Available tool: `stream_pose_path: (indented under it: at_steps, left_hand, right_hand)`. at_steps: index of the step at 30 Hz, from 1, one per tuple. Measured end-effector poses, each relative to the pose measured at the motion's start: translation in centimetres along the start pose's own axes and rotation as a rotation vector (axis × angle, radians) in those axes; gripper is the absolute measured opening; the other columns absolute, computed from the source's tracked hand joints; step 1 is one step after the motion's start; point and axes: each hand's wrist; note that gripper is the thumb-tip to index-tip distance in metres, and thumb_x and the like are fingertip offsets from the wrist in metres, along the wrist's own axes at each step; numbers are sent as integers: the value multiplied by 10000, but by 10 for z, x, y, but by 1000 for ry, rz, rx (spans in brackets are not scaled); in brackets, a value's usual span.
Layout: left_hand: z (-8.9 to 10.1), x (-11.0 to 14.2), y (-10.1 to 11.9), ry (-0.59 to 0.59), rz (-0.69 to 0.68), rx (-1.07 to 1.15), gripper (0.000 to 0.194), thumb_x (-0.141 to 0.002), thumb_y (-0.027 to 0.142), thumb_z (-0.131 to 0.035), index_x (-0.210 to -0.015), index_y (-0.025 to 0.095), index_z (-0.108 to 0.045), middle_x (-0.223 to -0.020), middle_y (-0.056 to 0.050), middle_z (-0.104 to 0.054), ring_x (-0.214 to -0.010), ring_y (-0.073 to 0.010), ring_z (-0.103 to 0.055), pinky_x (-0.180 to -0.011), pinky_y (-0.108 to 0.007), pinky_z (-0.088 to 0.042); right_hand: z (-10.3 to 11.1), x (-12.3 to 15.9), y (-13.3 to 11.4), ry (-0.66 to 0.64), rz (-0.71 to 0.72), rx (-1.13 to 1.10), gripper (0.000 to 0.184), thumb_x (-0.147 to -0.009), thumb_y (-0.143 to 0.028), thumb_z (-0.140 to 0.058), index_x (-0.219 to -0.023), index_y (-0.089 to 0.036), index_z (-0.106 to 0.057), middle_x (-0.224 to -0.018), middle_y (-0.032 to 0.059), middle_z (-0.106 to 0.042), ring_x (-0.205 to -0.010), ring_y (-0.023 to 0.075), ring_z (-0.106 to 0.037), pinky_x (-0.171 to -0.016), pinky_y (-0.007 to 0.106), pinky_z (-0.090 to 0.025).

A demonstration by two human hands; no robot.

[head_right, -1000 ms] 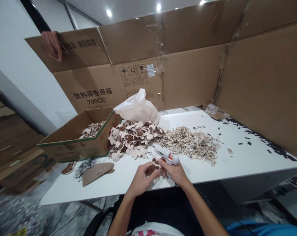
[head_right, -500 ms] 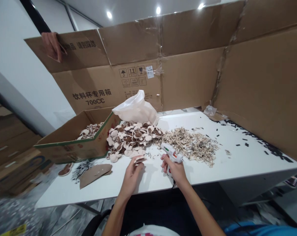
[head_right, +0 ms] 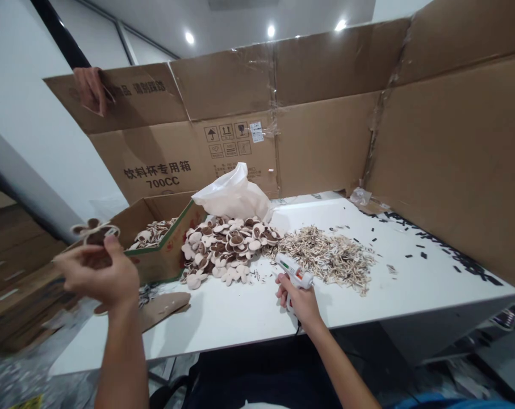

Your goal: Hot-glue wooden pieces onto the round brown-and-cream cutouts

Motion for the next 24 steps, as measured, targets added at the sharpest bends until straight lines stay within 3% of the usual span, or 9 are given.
stream_pose_path:
  at_steps: [2,5,7,8,11,14,17,19,24]
  left_hand:
    - [-12,-18,-8,-70,-30,-219,286,-904,338,-683,-1095,171,-551,-919,-37,-603,-894,-251,-624,-960,-509,-513]
    - [-26,-10,-3,-240,-177,-310,337,-856,327,-726,-1121,153,-613,-1163,-150,-601,-1210,-359,-538,-1063,-532,-434]
    - [-36,15,12,-282,-257,-254,293,-907,334,-668,-1141,164,-624,-1305,-179,-550,-1293,-372,-480,-1088,-532,-399]
    - [-42,31,22,-347,-316,-185,248,-929,330,-642,-1122,174,-631,-1268,-160,-577,-1257,-355,-512,-1076,-513,-410]
    - [-71,82,52,-756,-457,44,184,-980,318,-576,-1105,196,-633,-1075,-97,-665,-1008,-267,-631,-933,-401,-494]
    - [-109,120,72,-1021,-561,100,249,-994,292,-551,-1217,199,-608,-1164,-107,-659,-1042,-250,-634,-927,-365,-497]
    - [-142,139,78,-1126,-628,-37,396,-972,247,-575,-1362,201,-535,-1280,-135,-603,-1149,-273,-597,-931,-368,-490]
    - [-153,144,76,-1153,-627,-82,366,-936,190,-612,-1300,207,-580,-1243,-133,-608,-1125,-276,-605,-897,-364,-496]
    - [-139,146,68,-1135,-605,-81,310,-928,127,-596,-1218,237,-607,-1192,-108,-597,-1093,-268,-605,-890,-358,-490]
  right_hand:
    - [-1,1,-2,6,-2,2,447,-792,-606,-771,-779,-161,-721,-579,23,-665,-423,129,-553,-429,244,-420]
    - [-2,1,-3,21,-11,7,453,-774,-616,-775,-765,-168,-717,-568,23,-660,-418,137,-554,-423,252,-415]
    - [-3,1,-3,28,-11,10,455,-772,-621,-772,-767,-170,-717,-570,22,-659,-417,141,-553,-423,259,-411]
    - [-2,1,-3,32,-7,12,453,-774,-621,-771,-772,-171,-717,-574,21,-661,-418,142,-553,-426,261,-412]
    - [0,1,-3,46,8,9,440,-779,-615,-770,-786,-178,-713,-591,16,-669,-430,140,-556,-442,260,-417]
    - [2,0,-1,81,13,-17,437,-786,-612,-769,-794,-180,-704,-609,19,-677,-442,136,-557,-442,250,-399]
    - [3,-1,3,93,1,-8,453,-774,-625,-776,-811,-179,-706,-614,24,-673,-451,151,-560,-422,256,-381]
    - [2,-1,4,101,1,-13,464,-759,-640,-781,-800,-184,-702,-608,19,-665,-443,158,-558,-422,267,-392]
    - [1,0,1,98,7,-16,460,-751,-643,-783,-782,-192,-696,-602,22,-665,-444,163,-566,-423,274,-410]
Point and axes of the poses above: each hand's wrist, its own x-axis away from the middle knuckle, its own z-axis out of the back of the hand, y = z × x
